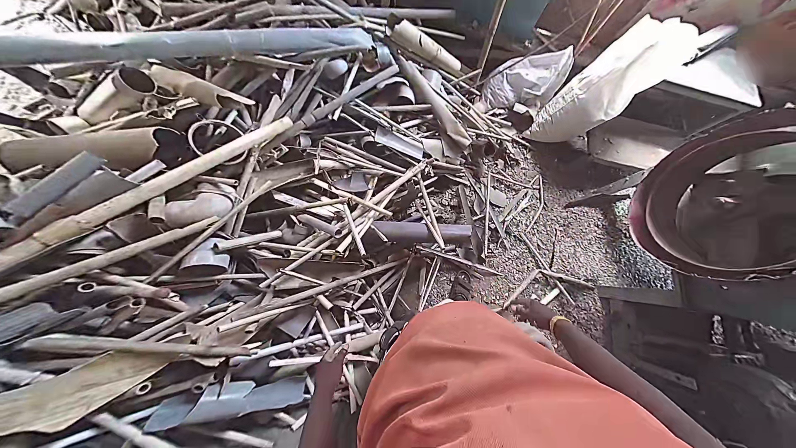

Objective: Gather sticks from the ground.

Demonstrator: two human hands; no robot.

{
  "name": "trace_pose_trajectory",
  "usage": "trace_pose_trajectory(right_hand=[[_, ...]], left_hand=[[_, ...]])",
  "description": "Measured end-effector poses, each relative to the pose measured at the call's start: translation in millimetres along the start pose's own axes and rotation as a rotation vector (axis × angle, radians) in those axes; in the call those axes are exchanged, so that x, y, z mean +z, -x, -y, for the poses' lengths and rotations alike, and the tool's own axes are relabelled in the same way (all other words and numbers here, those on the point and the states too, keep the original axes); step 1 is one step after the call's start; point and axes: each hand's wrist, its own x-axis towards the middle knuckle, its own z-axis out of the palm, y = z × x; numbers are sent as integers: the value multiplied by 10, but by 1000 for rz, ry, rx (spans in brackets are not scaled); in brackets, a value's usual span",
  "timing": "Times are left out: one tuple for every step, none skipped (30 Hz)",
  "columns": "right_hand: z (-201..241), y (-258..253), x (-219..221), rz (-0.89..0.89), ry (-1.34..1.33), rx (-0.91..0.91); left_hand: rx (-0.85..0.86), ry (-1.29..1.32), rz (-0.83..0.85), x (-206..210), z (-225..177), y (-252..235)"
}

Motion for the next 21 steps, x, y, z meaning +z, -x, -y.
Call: trace_pose_trajectory(right_hand=[[18,-31,-97,-32,-63,-3],[49,-67,-195,-66,-113,-13],[92,-83,-288,-92,-148,-34],[121,-96,-368,-108,-165,-54],[148,-96,-434,-106,-176,-72],[171,-83,-481,-96,-193,-86],[182,-76,-532,-83,-207,-93],[180,-84,-592,-70,-219,-98],[149,-107,-642,-55,-231,-103],[85,-143,-681,-39,-241,-108],[7,-187,-718,-25,-244,-107],[-91,-240,-749,-13,-234,-100],[-186,-285,-783,-4,-220,-87],[-277,-323,-828,5,-210,-73],[-364,-365,-877,10,-207,-55],[-465,-418,-918,13,-206,-28],[-561,-459,-961,21,-214,0],[-646,-493,-999,17,-227,24],[-689,-502,-1040,11,-242,45],[-706,-512,-1083,-3,-250,61],[-723,-534,-1121,-9,-250,72]], left_hand=[[-5,-35,4,71,-39,66],[-6,-79,9,140,-97,136],[-5,-131,17,207,-174,222],[0,-179,26,276,-239,307],[1,-218,36,340,-299,386],[0,-242,42,400,-346,451],[4,-236,46,467,-397,506],[8,-221,48,537,-471,560],[9,-206,51,598,-542,610],[8,-188,56,654,-614,670],[6,-181,68,705,-669,715],[1,-172,75,750,-717,765],[-3,-165,79,795,-760,819],[-3,-155,77,848,-789,878],[-8,-147,75,896,-812,930],[-17,-135,69,942,-821,986],[-25,-133,64,986,-799,1027],[-29,-133,64,1026,-777,1075],[-32,-139,67,1058,-757,1126],[-37,-143,72,1080,-731,1165],[-40,-147,66,1102,-684,1197]])
